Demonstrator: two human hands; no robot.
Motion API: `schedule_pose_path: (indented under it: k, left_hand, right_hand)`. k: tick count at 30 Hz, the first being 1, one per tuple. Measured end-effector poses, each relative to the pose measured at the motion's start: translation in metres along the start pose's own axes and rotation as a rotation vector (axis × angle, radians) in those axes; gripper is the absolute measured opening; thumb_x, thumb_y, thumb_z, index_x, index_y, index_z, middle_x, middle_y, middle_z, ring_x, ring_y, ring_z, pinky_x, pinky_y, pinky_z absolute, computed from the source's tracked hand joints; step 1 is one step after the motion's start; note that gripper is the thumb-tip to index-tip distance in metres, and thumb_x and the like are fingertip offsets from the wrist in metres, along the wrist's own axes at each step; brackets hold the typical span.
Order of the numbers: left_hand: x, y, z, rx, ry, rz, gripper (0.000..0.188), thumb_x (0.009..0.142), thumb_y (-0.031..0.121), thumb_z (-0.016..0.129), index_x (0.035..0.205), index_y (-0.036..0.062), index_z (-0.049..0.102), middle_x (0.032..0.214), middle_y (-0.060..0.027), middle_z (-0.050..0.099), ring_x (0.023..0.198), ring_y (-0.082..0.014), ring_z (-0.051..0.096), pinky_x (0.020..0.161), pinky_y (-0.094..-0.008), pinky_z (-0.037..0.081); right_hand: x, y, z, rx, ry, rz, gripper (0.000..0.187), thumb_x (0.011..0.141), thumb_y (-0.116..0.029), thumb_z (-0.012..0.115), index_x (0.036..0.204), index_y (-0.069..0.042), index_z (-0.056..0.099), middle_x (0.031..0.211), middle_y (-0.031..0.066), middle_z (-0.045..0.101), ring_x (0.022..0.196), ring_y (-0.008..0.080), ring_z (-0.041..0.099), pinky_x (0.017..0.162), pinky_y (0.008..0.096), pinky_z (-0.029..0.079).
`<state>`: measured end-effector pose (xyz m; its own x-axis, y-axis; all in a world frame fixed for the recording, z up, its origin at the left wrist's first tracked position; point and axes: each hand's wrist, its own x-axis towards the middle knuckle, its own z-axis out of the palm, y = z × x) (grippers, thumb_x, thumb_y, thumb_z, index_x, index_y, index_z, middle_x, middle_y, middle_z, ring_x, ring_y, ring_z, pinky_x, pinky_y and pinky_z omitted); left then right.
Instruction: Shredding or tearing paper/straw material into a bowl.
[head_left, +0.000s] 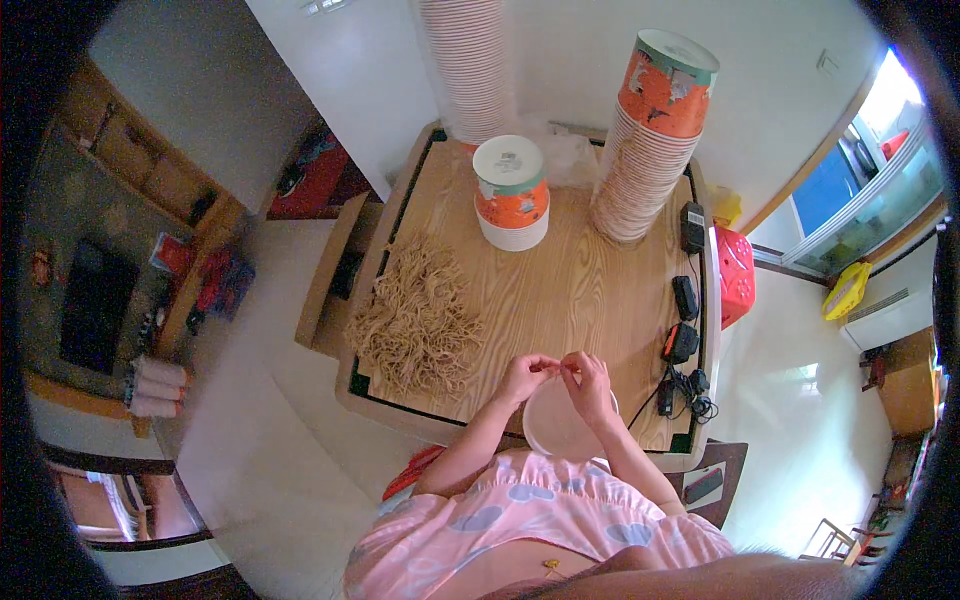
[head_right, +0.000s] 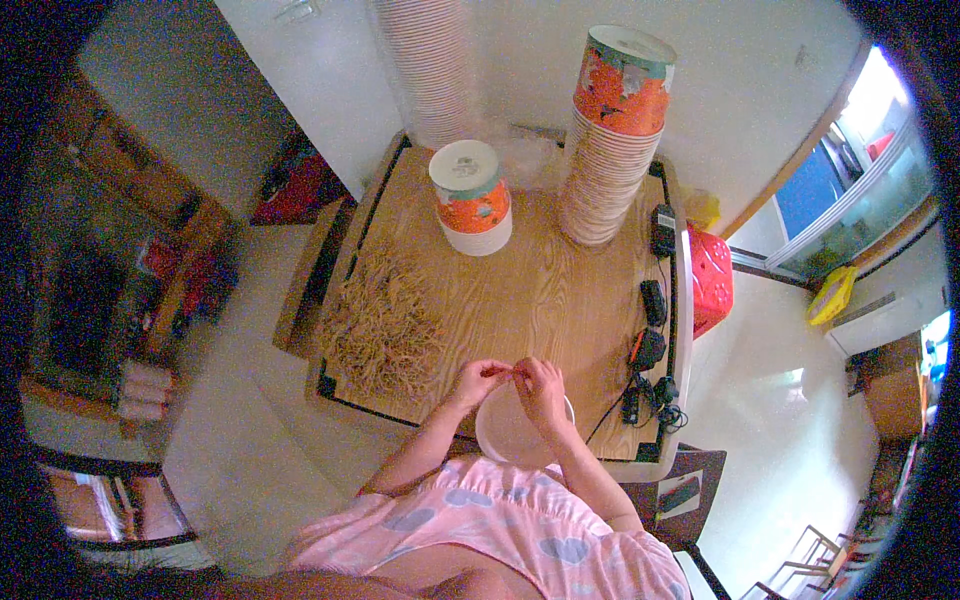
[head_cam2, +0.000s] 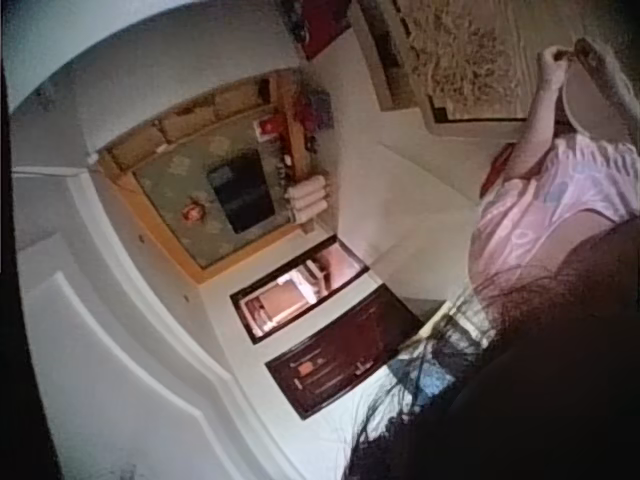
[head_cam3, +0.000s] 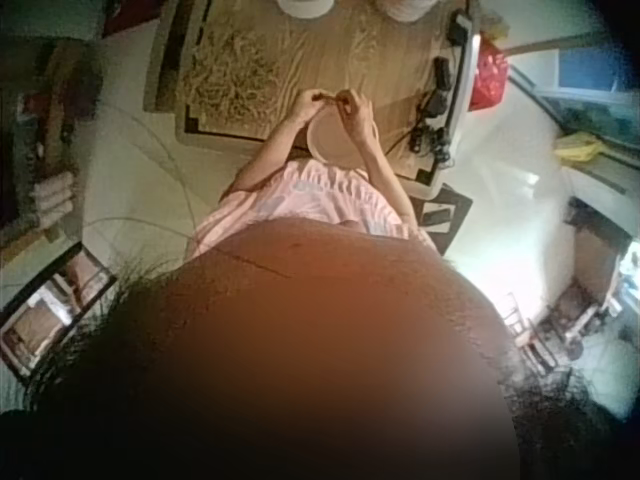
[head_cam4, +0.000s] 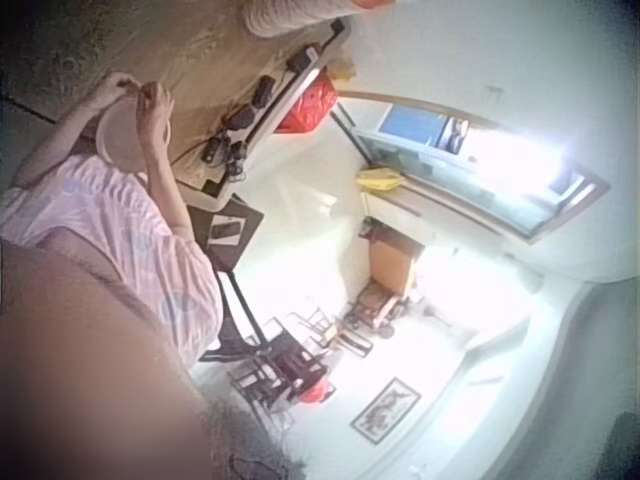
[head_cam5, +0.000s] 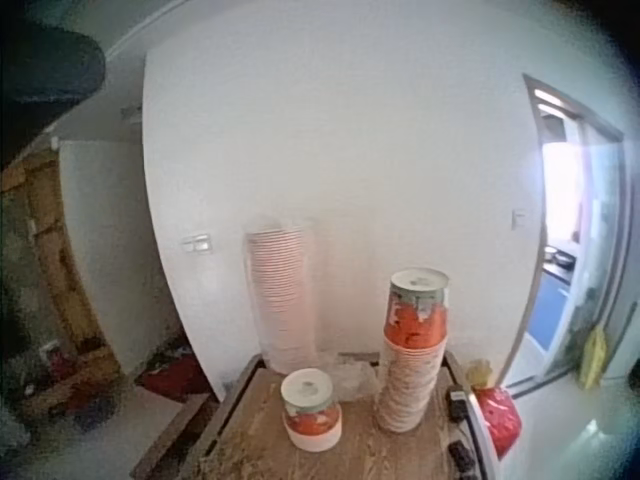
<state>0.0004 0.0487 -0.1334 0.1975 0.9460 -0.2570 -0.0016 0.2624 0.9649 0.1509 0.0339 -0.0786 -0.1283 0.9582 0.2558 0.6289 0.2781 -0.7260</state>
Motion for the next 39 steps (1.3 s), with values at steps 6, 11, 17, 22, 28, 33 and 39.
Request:
schedule_pose_path:
  k: [6, 11, 17, 22, 28, 33, 39]
  left_hand:
    - [-0.002, 0.004, 0.002, 0.054, -0.009, 0.048, 0.008, 0.078, 0.002, 0.063, 0.085, 0.0013, 0.063, 0.077, -0.0016, 0.062, 0.070, -0.0074, 0.055, 0.066, -0.0221, 0.047]
    - [-0.002, 0.003, 0.004, -0.024, 0.061, 0.038, 0.005, 0.078, 0.001, 0.062, 0.083, 0.0019, 0.060, 0.076, -0.0015, 0.061, 0.070, -0.0077, 0.055, 0.065, -0.0221, 0.047]
    - [-0.001, -0.004, 0.002, -0.014, 0.089, 0.055, 0.009, 0.077, 0.004, 0.066, 0.084, 0.0027, 0.060, 0.080, -0.0027, 0.063, 0.074, -0.0093, 0.057, 0.067, -0.0230, 0.048]
    - [-0.001, -0.010, -0.001, -0.006, 0.088, -0.011, 0.008, 0.077, 0.006, 0.067, 0.082, 0.0031, 0.061, 0.078, -0.0023, 0.063, 0.069, -0.0093, 0.057, 0.065, -0.0228, 0.047]
    - [-0.001, -0.012, -0.005, -0.002, 0.098, -0.021, 0.008, 0.078, 0.008, 0.066, 0.082, 0.0027, 0.061, 0.076, -0.0024, 0.063, 0.069, -0.0098, 0.057, 0.063, -0.0240, 0.047]
    - [-0.002, -0.009, -0.007, -0.109, 0.092, -0.047, 0.006, 0.080, 0.007, 0.063, 0.084, 0.0028, 0.061, 0.074, -0.0019, 0.062, 0.066, -0.0100, 0.057, 0.060, -0.0237, 0.047]
    - [-0.005, 0.000, -0.007, -0.020, 0.116, -0.057, 0.007, 0.080, 0.008, 0.063, 0.083, 0.0020, 0.061, 0.073, -0.0019, 0.062, 0.063, -0.0095, 0.056, 0.058, -0.0232, 0.046]
  right_hand:
    - [0.001, 0.002, 0.000, 0.004, -0.028, -0.009, 0.012, 0.073, -0.006, 0.062, 0.082, -0.007, 0.055, 0.079, 0.0064, 0.060, 0.075, 0.0237, 0.057, 0.071, 0.0351, 0.041]
    - [0.001, 0.002, 0.000, -0.004, -0.036, -0.028, 0.012, 0.072, -0.006, 0.062, 0.082, -0.007, 0.055, 0.078, 0.0056, 0.060, 0.077, 0.0234, 0.058, 0.071, 0.0347, 0.041]
    - [0.001, 0.004, 0.000, -0.030, -0.056, -0.066, 0.010, 0.071, -0.005, 0.060, 0.079, -0.008, 0.056, 0.077, 0.0054, 0.059, 0.077, 0.0239, 0.056, 0.069, 0.0354, 0.041]
    - [0.001, 0.004, 0.000, -0.045, -0.046, -0.064, 0.010, 0.071, -0.004, 0.059, 0.079, -0.009, 0.058, 0.076, 0.0056, 0.058, 0.078, 0.0243, 0.055, 0.069, 0.0358, 0.041]
    - [0.002, 0.005, 0.004, 0.008, -0.082, 0.001, 0.009, 0.074, -0.009, 0.058, 0.083, -0.010, 0.060, 0.079, 0.0094, 0.057, 0.082, 0.0297, 0.053, 0.074, 0.0397, 0.040]
    - [0.001, 0.005, 0.008, -0.032, -0.084, 0.011, 0.008, 0.075, -0.008, 0.058, 0.082, -0.010, 0.061, 0.079, 0.0093, 0.057, 0.082, 0.0290, 0.052, 0.074, 0.0394, 0.040]
    - [0.000, -0.002, 0.010, -0.071, -0.022, -0.012, 0.009, 0.072, -0.008, 0.061, 0.081, -0.008, 0.063, 0.080, 0.0091, 0.058, 0.081, 0.0283, 0.053, 0.074, 0.0392, 0.042]
